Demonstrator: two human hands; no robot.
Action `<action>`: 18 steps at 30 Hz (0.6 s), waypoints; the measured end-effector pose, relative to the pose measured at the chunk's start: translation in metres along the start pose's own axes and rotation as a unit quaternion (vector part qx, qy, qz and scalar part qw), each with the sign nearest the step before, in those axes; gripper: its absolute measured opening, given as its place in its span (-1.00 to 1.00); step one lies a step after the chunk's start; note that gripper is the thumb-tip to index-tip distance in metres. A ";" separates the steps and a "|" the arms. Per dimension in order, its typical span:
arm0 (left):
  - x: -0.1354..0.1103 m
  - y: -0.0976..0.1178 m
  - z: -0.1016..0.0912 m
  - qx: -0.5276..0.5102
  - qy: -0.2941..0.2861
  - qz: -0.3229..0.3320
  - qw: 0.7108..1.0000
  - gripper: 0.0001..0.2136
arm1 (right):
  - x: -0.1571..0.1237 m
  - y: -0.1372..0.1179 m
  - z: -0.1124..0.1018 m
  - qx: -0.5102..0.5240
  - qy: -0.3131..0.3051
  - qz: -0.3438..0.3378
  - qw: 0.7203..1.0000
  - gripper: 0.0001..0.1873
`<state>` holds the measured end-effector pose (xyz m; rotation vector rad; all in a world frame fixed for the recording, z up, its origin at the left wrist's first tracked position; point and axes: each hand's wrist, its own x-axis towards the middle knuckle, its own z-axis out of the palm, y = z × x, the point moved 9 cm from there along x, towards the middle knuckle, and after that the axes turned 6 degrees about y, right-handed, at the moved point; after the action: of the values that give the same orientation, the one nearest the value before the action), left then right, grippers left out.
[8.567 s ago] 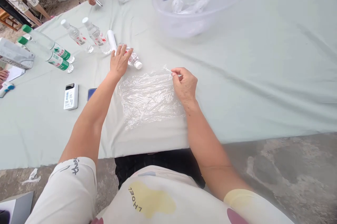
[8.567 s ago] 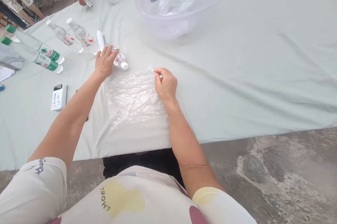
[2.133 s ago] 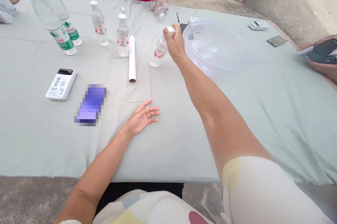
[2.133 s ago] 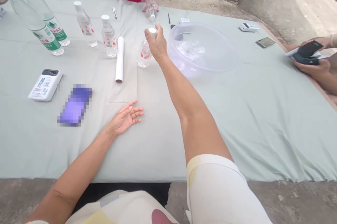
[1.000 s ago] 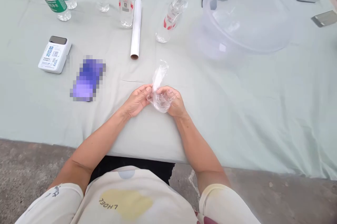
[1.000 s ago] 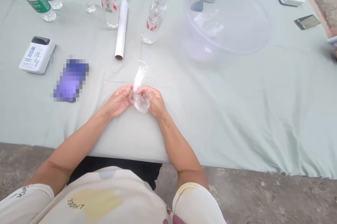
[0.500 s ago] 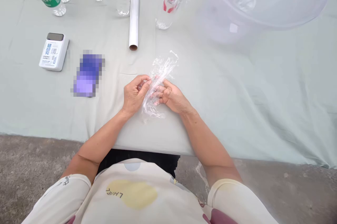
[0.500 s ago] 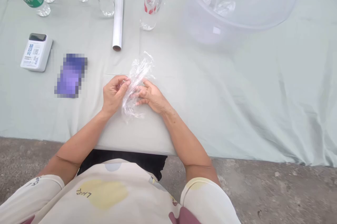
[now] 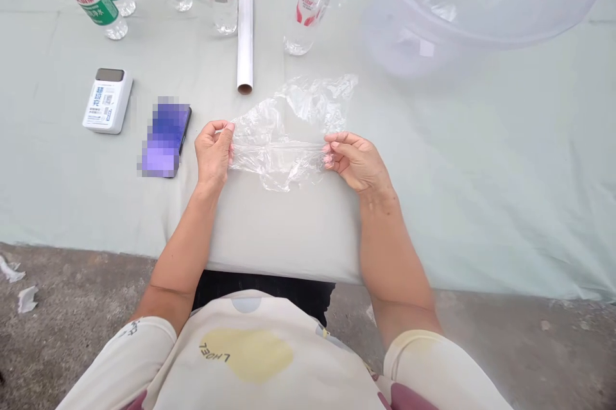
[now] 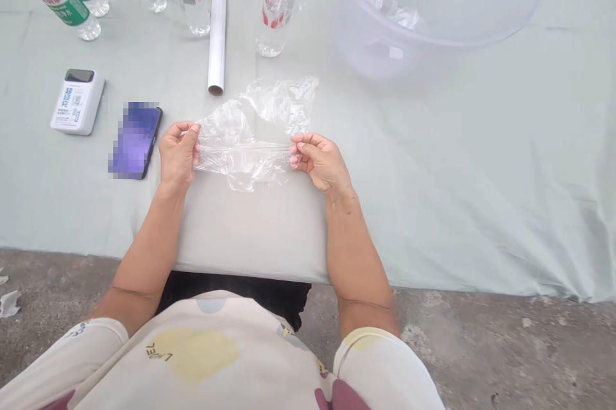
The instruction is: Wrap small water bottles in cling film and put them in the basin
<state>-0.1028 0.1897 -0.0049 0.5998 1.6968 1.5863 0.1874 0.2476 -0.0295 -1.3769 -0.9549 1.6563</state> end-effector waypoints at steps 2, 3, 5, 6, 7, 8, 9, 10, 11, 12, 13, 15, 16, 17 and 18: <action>0.003 0.002 -0.005 0.021 0.007 0.005 1.000 -0.86 | 0.002 -0.003 -0.012 -0.004 0.024 0.005 1.000 -0.85; 0.004 0.003 -0.006 0.029 0.007 0.009 1.000 -0.88 | 0.002 -0.005 -0.018 -0.008 0.034 0.007 0.999 -0.85; 0.006 0.005 -0.009 0.042 0.000 0.015 0.999 -0.90 | 0.003 -0.007 -0.027 -0.019 0.046 0.014 0.999 -0.83; 0.007 0.005 -0.009 0.042 -0.006 0.014 0.999 -0.89 | 0.004 -0.007 -0.031 -0.024 0.048 0.016 0.998 -0.82; 0.008 0.005 -0.009 0.034 -0.014 0.011 0.999 -0.89 | 0.004 -0.008 -0.033 -0.028 0.047 0.019 0.998 -0.81; 0.007 0.005 -0.008 0.017 -0.025 0.004 1.000 -0.88 | 0.005 -0.008 -0.034 -0.028 0.045 0.016 0.998 -0.81; 0.006 0.005 -0.006 -0.009 -0.038 -0.005 0.999 -0.87 | 0.005 -0.010 -0.034 -0.023 0.043 0.007 0.999 -0.81; 0.005 0.005 -0.002 -0.041 -0.056 -0.017 0.997 -0.85 | 0.005 -0.012 -0.033 -0.013 0.042 -0.008 0.999 -0.83; 0.002 0.006 0.003 -0.073 -0.079 -0.028 0.994 -0.84 | 0.005 -0.014 -0.031 0.000 0.042 -0.027 0.999 -0.84; -0.001 0.007 0.008 -0.101 -0.103 -0.037 0.989 -0.82 | 0.005 -0.016 -0.029 0.017 0.044 -0.046 0.998 -0.84; -0.005 0.008 0.013 -0.120 -0.125 -0.043 0.984 -0.78 | 0.005 -0.018 -0.026 0.035 0.046 -0.063 0.996 -0.82; -0.012 0.009 0.022 -0.131 -0.154 -0.046 0.978 -0.72 | 0.004 -0.017 -0.021 0.065 0.055 -0.079 0.993 -0.75; -0.013 0.008 0.024 -0.125 -0.156 -0.043 0.979 -0.70 | 0.004 -0.016 -0.020 0.076 0.062 -0.078 0.992 -0.72; -0.014 0.007 0.025 -0.115 -0.150 -0.037 0.981 -0.71 | 0.004 -0.013 -0.019 0.081 0.070 -0.075 0.991 -0.70; -0.014 0.005 0.024 -0.101 -0.136 -0.029 0.985 -0.72 | 0.004 -0.011 -0.019 0.079 0.079 -0.072 0.991 -0.69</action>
<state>-0.0762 0.1954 0.0031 0.6259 1.3230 1.5336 0.2069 0.2570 -0.0235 -1.2816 -0.7952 1.4604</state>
